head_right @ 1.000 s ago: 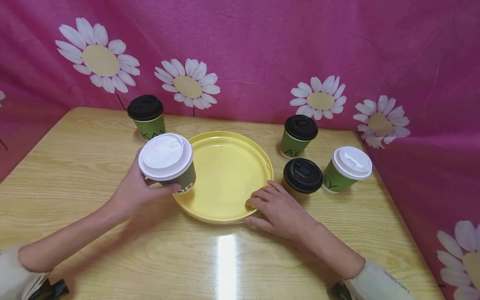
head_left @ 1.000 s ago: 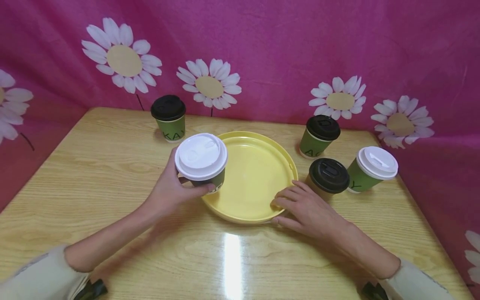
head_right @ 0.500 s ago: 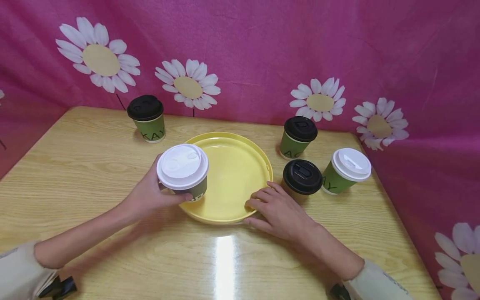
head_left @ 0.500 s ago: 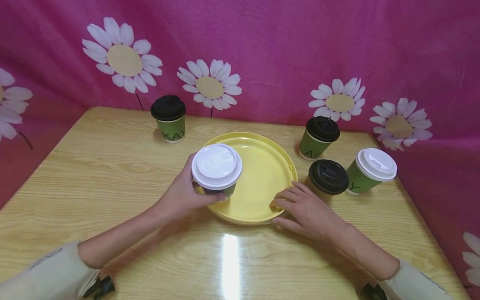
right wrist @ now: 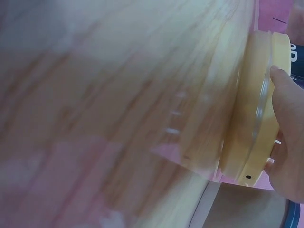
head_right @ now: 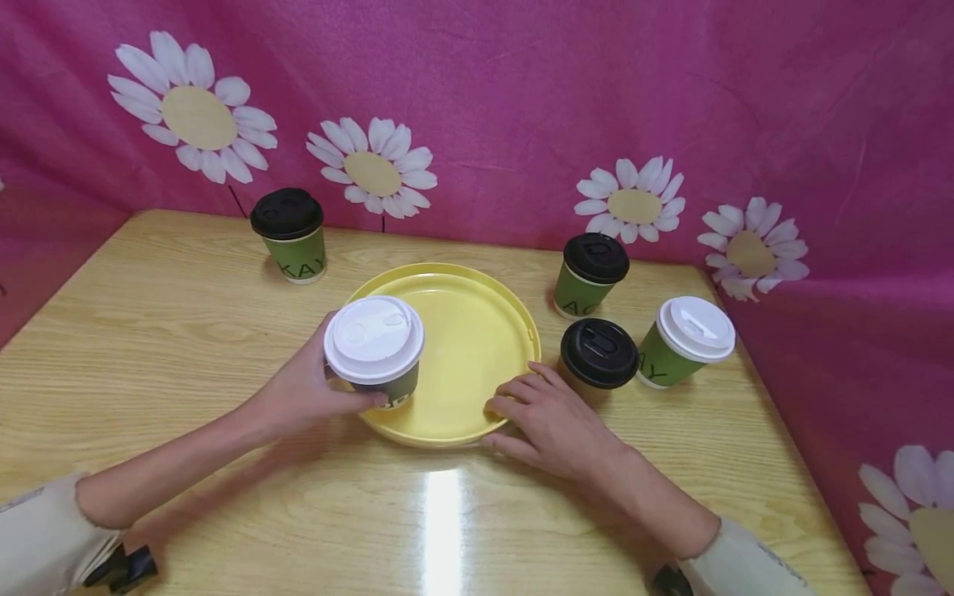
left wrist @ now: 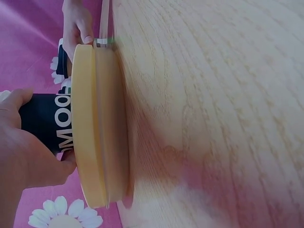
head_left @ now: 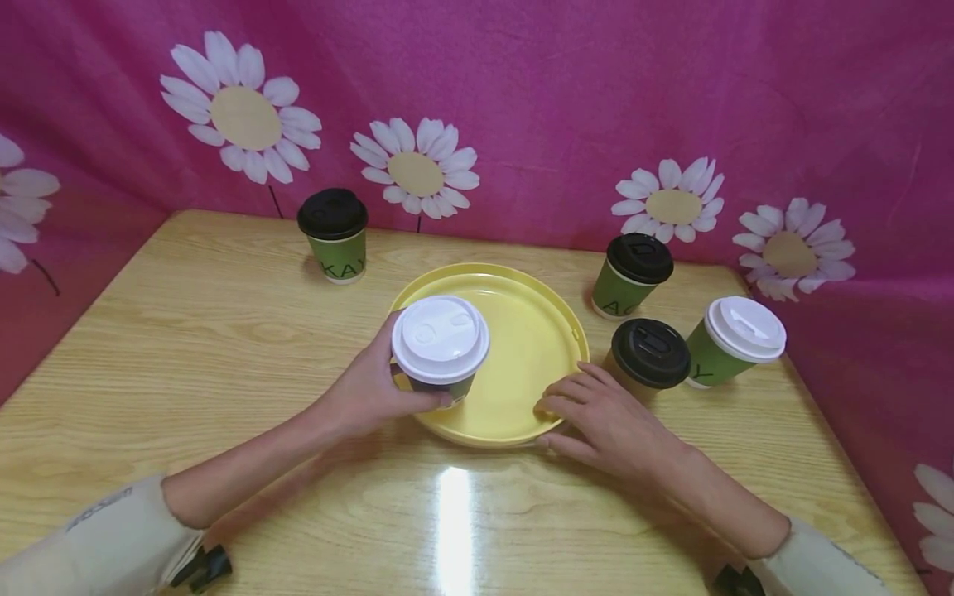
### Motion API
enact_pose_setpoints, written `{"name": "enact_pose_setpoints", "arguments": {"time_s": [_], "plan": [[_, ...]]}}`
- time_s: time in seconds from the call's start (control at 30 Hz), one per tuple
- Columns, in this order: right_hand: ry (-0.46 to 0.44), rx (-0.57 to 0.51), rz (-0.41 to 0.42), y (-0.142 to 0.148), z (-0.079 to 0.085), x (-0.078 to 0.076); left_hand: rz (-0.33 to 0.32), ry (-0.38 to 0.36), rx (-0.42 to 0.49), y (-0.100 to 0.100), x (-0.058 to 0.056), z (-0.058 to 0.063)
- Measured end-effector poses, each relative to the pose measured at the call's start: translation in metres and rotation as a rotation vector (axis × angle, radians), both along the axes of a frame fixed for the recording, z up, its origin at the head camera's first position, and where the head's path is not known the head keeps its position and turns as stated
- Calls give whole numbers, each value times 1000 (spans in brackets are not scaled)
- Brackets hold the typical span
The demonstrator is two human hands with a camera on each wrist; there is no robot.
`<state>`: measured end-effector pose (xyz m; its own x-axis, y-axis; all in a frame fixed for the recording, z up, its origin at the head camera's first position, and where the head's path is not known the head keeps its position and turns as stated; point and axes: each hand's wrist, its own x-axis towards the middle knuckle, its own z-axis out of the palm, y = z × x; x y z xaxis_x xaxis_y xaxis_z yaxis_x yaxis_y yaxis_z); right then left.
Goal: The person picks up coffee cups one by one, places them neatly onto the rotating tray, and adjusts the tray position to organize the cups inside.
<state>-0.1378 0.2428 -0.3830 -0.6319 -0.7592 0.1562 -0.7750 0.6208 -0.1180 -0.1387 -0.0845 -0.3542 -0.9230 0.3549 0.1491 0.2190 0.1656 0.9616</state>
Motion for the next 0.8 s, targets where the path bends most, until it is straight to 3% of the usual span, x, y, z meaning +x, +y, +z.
{"name": "enact_pose_setpoints", "arguments": {"time_s": [0.43,0.8], "plan": [[9,-7,0,-1,0,1,-57,-9,-61,0,-4,-1],[11,-4,-1,-2,0,1,-20,-1,-170,2,-6,0]]}}
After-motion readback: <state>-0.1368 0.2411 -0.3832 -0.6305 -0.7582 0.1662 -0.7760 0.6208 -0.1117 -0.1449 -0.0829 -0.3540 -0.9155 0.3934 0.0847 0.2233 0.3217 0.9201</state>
